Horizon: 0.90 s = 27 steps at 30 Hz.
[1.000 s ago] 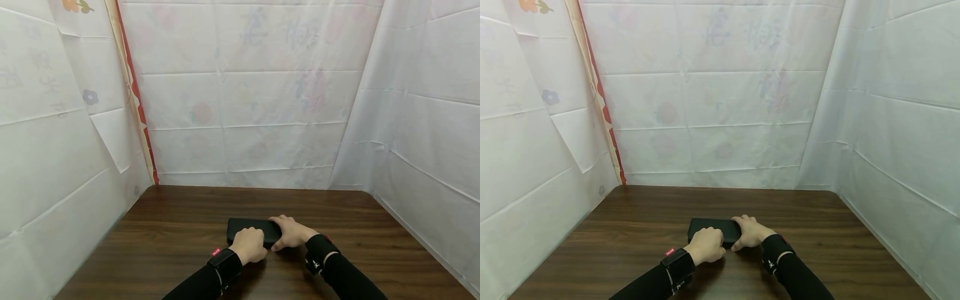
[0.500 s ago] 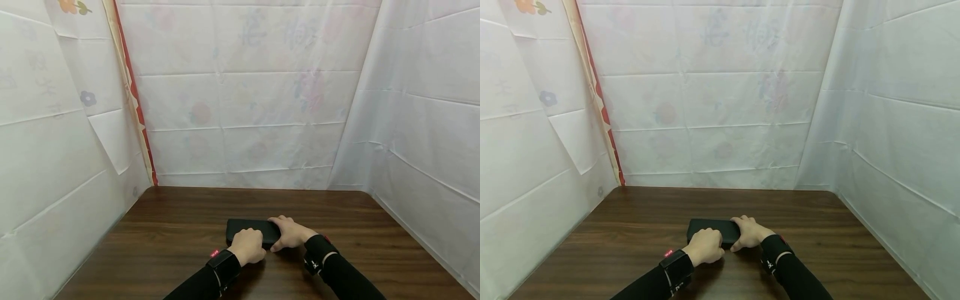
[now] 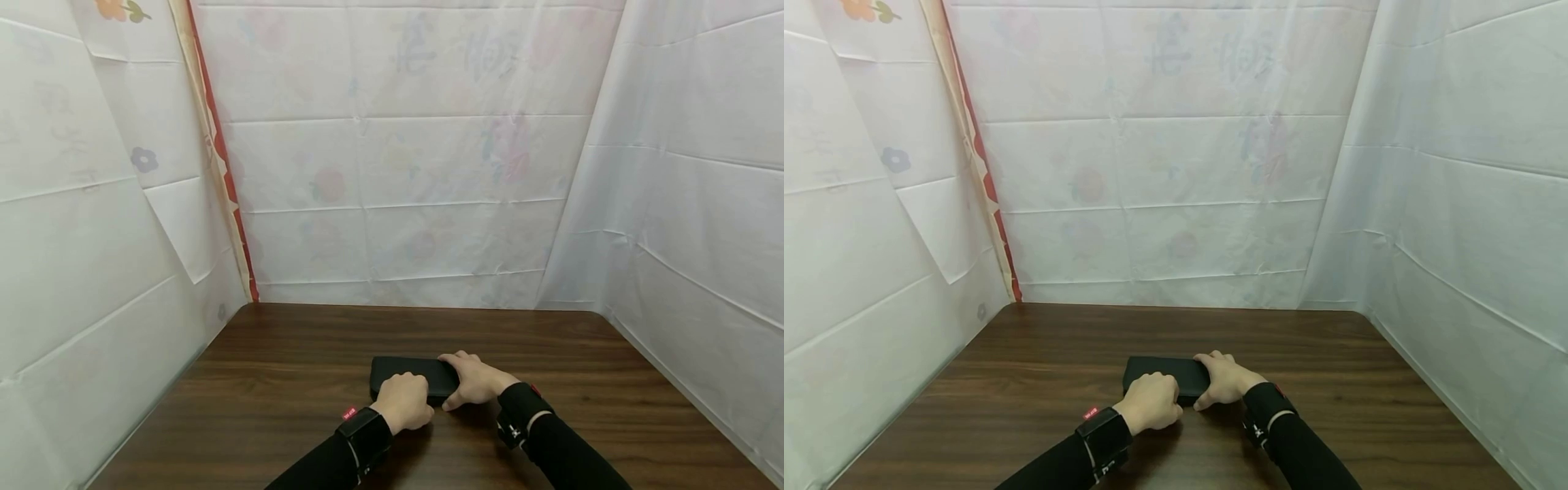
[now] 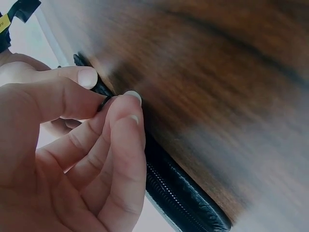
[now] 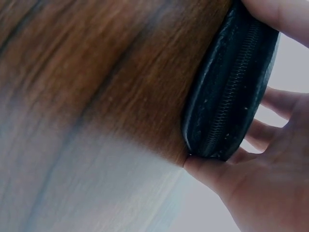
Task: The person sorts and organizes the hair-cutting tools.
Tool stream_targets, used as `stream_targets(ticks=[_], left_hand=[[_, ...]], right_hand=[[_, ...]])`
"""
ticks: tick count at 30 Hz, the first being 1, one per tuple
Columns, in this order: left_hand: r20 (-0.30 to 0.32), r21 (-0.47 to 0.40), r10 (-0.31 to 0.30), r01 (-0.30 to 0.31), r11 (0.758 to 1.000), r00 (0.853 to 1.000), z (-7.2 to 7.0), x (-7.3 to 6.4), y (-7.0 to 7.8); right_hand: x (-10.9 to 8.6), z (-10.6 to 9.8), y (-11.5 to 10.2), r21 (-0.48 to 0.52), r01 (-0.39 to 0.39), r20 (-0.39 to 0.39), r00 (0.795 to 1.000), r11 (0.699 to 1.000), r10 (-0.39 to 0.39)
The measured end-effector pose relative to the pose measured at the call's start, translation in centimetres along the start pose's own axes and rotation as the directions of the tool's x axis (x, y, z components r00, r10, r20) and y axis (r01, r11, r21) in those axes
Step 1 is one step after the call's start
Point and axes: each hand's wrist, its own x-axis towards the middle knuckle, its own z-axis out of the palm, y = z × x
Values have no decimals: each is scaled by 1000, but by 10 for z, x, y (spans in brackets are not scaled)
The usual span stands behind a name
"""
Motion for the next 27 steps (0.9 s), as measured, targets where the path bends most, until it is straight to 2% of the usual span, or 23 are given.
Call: stream_targets(ticks=[9, 27], left_hand=[[-3, 17, -5, 5, 1000, 1000, 3, 1, -1], [10, 8, -5, 5, 1000, 1000, -2, -3, -1]], right_hand=[[0, 1, 1, 7, 6, 3, 1000, 1000, -6], [1, 0, 1, -2, -6, -4, 1000, 1000, 6]])
